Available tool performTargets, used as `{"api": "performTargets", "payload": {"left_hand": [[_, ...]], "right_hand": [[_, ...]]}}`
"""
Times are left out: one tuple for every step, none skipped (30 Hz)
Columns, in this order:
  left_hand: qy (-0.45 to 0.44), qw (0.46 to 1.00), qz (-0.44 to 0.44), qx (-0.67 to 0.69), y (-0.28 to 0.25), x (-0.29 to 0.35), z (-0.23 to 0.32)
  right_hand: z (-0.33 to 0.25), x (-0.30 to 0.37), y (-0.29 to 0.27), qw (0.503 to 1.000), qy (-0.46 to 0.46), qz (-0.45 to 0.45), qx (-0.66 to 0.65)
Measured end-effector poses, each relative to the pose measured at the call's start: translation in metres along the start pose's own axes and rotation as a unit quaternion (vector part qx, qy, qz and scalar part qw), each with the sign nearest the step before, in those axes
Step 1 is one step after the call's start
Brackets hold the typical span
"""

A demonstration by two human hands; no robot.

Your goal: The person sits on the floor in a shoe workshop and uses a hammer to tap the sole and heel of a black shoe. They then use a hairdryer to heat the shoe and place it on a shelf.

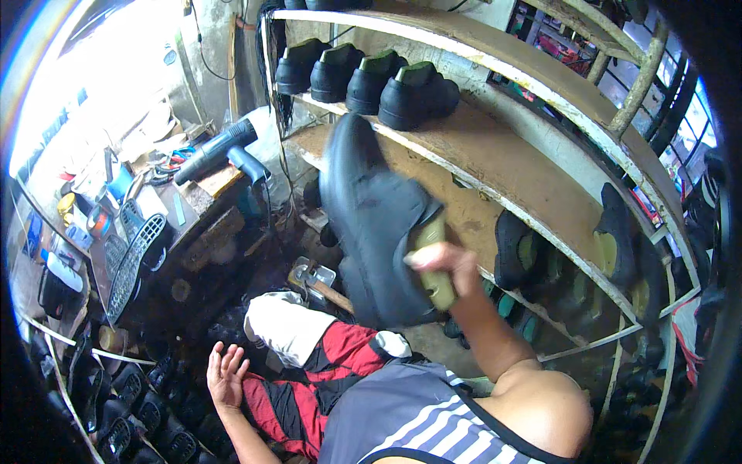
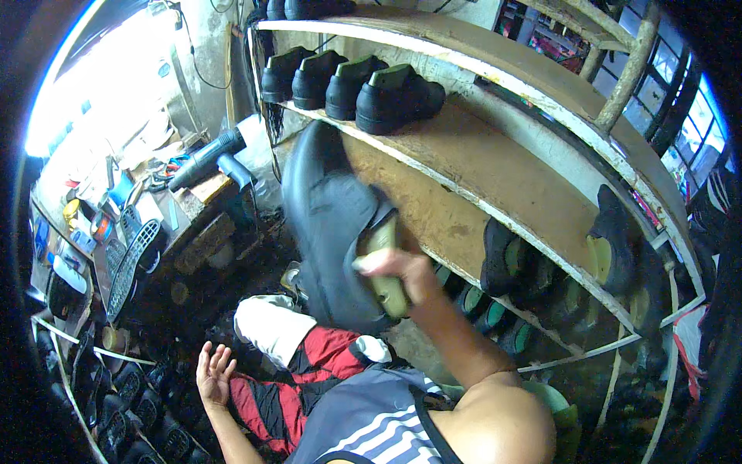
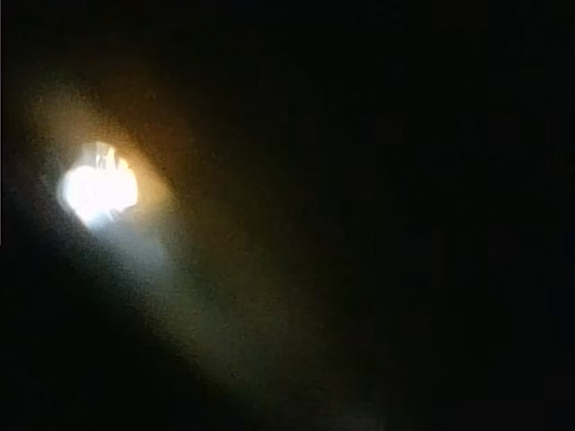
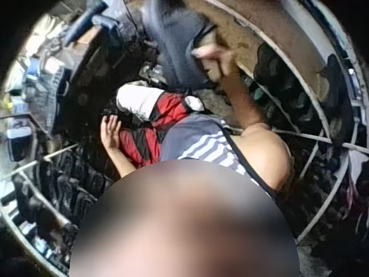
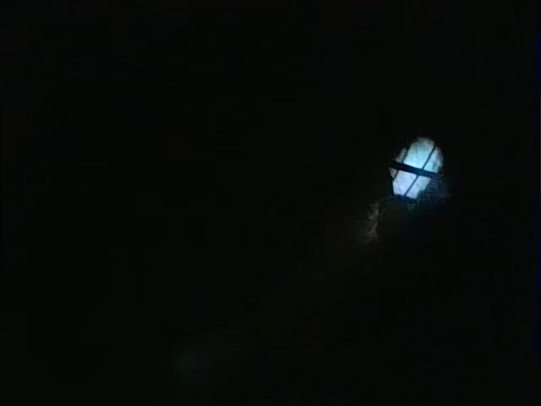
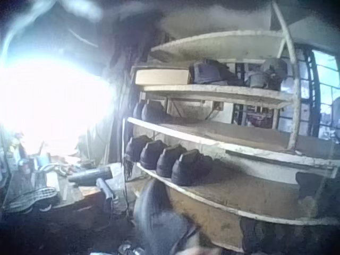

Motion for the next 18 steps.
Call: {"api": "performTargets", "payload": {"left_hand": [[-0.001, 1.0, -0.003, 0.001, 0.002, 0.001, 0.001], [-0.01, 1.0, 0.013, 0.002, 0.0, 0.0, 0.0], [-0.012, 1.0, 0.013, 0.005, 0.0, 0.001, 0.0], [0.004, 1.0, -0.005, 0.001, 0.004, 0.001, 0.002], [0.008, 1.0, -0.001, -0.001, 0.003, 0.002, 0.002], [0.004, 1.0, 0.007, -0.001, 0.001, 0.003, 0.0], [0.015, 1.0, -0.005, -0.001, 0.002, 0.004, 0.001], [0.02, 1.0, -0.006, -0.005, 0.001, 0.006, 0.002], [0.025, 1.0, -0.004, -0.005, 0.0, 0.007, 0.002], [0.038, 0.999, -0.019, 0.0, 0.002, 0.008, 0.004], [0.043, 0.999, -0.02, 0.003, 0.001, 0.01, 0.004], [0.045, 0.999, -0.002, 0.001, -0.004, 0.01, 0.004], [0.049, 0.999, -0.004, 0.0, -0.004, 0.009, 0.004], [0.047, 0.999, -0.015, 0.003, -0.001, 0.007, 0.003], [0.05, 0.998, -0.022, -0.005, 0.0, 0.005, 0.003], [0.04, 0.999, -0.002, -0.002, -0.003, 0.002, 0.001], [0.046, 0.999, -0.022, -0.013, 0.001, 0.0, 0.002], [0.045, 0.999, -0.02, -0.013, 0.001, -0.001, 0.002]], "right_hand": [[-0.026, -0.002, -0.013, 0.997, -0.069, 0.022, -0.023], [-0.046, -0.006, -0.029, 0.991, -0.111, 0.058, -0.045], [-0.062, -0.017, -0.041, 0.986, -0.126, 0.067, -0.09], [-0.081, -0.03, -0.054, 0.979, -0.162, 0.088, -0.083], [-0.095, -0.049, -0.062, 0.975, -0.17, 0.071, -0.124], [-0.108, -0.074, -0.069, 0.974, -0.172, 0.056, -0.138], [-0.118, -0.098, -0.078, 0.975, -0.171, 0.048, -0.133], [-0.124, -0.123, -0.085, 0.975, -0.166, 0.028, -0.143], [-0.127, -0.151, -0.109, 0.976, -0.16, 0.107, -0.103], [-0.125, -0.174, -0.12, 0.98, -0.137, 0.11, -0.089], [-0.12, -0.194, -0.14, 0.973, -0.13, 0.182, -0.057], [-0.112, -0.214, -0.143, 0.979, -0.111, 0.163, -0.046], [-0.109, -0.228, -0.149, 0.975, -0.134, 0.174, 0.015], [-0.096, -0.244, -0.153, 0.981, -0.085, 0.174, 0.0], [-0.091, -0.252, -0.15, 0.988, -0.076, 0.131, 0.012], [-0.082, -0.253, -0.162, 0.983, -0.038, 0.181, 0.012], [-0.08, -0.248, -0.165, 0.983, -0.047, 0.174, 0.045], [-0.086, -0.24, -0.17, 0.978, -0.065, 0.187, 0.073]]}}
Point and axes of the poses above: each hand's wrist, its own x-axis away from the middle knuckle, its own y-axis out of the palm, z = x × y, the point moved 10 cm from there along -x, towards the middle knuckle, and after that the axes turned 3 degrees about -y, right-handed, at the moved point
